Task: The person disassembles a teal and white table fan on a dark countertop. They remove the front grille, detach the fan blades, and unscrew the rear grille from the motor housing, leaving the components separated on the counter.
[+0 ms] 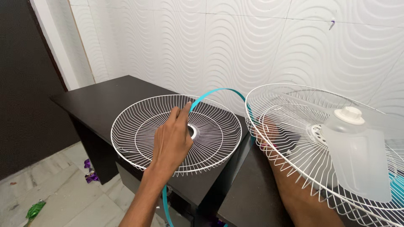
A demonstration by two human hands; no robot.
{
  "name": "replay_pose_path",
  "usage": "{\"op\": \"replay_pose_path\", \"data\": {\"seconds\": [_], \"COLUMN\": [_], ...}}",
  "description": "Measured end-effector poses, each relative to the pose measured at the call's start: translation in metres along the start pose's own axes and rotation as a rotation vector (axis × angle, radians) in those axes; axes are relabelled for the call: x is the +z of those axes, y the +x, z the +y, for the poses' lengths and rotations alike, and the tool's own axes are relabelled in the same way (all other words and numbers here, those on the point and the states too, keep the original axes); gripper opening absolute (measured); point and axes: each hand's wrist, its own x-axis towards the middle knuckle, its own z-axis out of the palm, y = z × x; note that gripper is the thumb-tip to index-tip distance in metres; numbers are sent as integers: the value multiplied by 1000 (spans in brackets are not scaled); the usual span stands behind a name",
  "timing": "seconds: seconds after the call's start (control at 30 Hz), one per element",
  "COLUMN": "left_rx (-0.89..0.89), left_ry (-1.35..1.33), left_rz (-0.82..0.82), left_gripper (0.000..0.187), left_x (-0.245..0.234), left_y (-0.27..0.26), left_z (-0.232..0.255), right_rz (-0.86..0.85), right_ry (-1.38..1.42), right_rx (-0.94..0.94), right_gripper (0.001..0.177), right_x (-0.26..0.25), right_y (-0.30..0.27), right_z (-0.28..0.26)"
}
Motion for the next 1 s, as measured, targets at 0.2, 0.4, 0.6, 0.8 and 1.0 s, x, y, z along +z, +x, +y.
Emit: {"op": "replay_pose_path", "data": {"seconds": [0.2,0.4,0.6,0.8,1.0], "left_rx": [-41,-14,-127,-363,-402], "left_ry": [-71,-48,-16,109,266], "left_rz": [11,-62,40,184,374], "left_gripper": [56,40,36,39,29], "left_x": [4,5,13,1,-35], "left_y": [16,7,6,11,-10], "left_z": [7,6,-5,-35,-79], "right_rz": [-6,-19,-12,-13,4], "right_ry": [8,26,33,61,95], "right_rx": [-10,-15,-4,-8,-13], "right_gripper": [27,27,27,27,28], "right_x": [-2,4,6,13,4], "right_y": [2,-5,-1,-5,-6], "right_z": [-3,-9,-2,-13,-15]}}
